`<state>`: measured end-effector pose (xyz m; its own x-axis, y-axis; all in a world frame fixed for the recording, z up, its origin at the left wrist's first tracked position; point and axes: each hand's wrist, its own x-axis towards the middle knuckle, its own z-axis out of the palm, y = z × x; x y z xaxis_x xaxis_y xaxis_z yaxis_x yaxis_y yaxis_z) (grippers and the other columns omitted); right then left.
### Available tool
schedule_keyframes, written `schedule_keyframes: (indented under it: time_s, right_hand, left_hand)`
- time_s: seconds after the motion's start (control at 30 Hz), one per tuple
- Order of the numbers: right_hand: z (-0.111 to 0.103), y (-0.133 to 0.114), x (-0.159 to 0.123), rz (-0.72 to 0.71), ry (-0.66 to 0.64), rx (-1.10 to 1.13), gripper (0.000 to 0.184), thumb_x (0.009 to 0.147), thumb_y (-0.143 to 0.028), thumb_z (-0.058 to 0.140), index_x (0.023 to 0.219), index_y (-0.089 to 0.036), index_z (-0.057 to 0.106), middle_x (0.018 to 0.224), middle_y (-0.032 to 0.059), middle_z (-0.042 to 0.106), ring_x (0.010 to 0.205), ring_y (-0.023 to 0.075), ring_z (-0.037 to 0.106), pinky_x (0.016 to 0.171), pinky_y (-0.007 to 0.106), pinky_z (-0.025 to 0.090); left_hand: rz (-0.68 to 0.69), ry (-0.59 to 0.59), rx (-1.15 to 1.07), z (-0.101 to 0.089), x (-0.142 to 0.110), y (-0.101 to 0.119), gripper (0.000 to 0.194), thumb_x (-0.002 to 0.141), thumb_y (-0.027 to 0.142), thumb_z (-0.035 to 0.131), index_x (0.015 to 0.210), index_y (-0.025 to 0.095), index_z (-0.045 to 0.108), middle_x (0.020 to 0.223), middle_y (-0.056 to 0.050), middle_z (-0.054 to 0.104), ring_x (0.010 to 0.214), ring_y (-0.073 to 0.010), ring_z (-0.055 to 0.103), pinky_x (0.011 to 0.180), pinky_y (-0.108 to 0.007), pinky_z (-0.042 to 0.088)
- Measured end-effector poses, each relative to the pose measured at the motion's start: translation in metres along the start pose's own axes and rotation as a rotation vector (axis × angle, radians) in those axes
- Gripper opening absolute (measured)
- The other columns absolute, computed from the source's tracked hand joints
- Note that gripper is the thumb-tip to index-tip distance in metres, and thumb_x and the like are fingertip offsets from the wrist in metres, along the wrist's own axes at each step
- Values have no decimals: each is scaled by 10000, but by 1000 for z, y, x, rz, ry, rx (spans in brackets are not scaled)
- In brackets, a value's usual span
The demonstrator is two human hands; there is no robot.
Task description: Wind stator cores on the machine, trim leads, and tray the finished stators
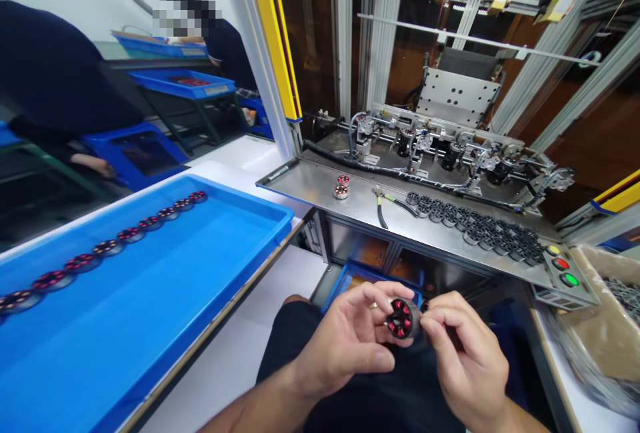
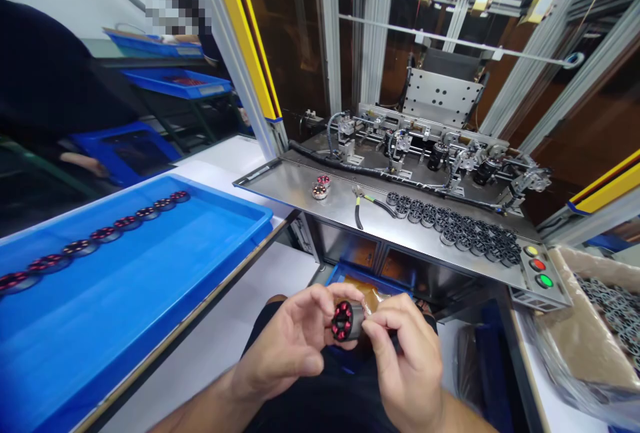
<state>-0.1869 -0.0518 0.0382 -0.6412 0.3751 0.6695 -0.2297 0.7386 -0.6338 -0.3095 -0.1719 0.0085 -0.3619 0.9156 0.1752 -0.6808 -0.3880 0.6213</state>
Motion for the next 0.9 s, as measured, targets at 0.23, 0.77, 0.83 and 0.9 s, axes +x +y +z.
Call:
schedule_keyframes:
  time_s: [0.23, 0.77, 0.83, 0.9]
  right_hand:
    - [-7, 4, 0, -80, -72, 57, 126, 955, -94, 543, 891, -161, 627, 755, 37, 640, 700, 129, 628, 624, 240, 524]
    - [4, 8, -17, 188, 50, 147, 173, 949, -141, 572, 790, -181, 627, 715, -4, 589, 653, 102, 571, 612, 212, 468]
    - [9, 11, -20, 387, 52, 295, 245, 964, -225, 582, 725, -181, 612, 689, -10, 559, 618, 97, 538, 572, 208, 444]
    - [14, 15, -23, 596, 40, 483, 321, 962, -323, 604, 678, -175, 595, 667, -12, 538, 600, 95, 510, 547, 205, 425]
  left_hand:
    - [25, 68, -45, 1, 4, -5, 398, 650, 330, 906, 946, 198, 675, 1036, -37, 742, 1145, -207, 665, 960, -295, 514]
    - [186, 53, 297, 6, 1, -17, 365, 741, 52, 806, 1032, 235, 684, 1066, -13, 725, 869, -133, 749, 774, -201, 599]
    - [355, 85, 472, 6, -1, -19, 510, 710, -40, 781, 1094, 281, 678, 1151, -6, 713, 964, -145, 736, 859, -209, 588]
    - [482, 112, 620, 4, -2, -21, 631, 698, -63, 770, 1182, 321, 643, 1171, -1, 717, 999, -155, 732, 894, -215, 584]
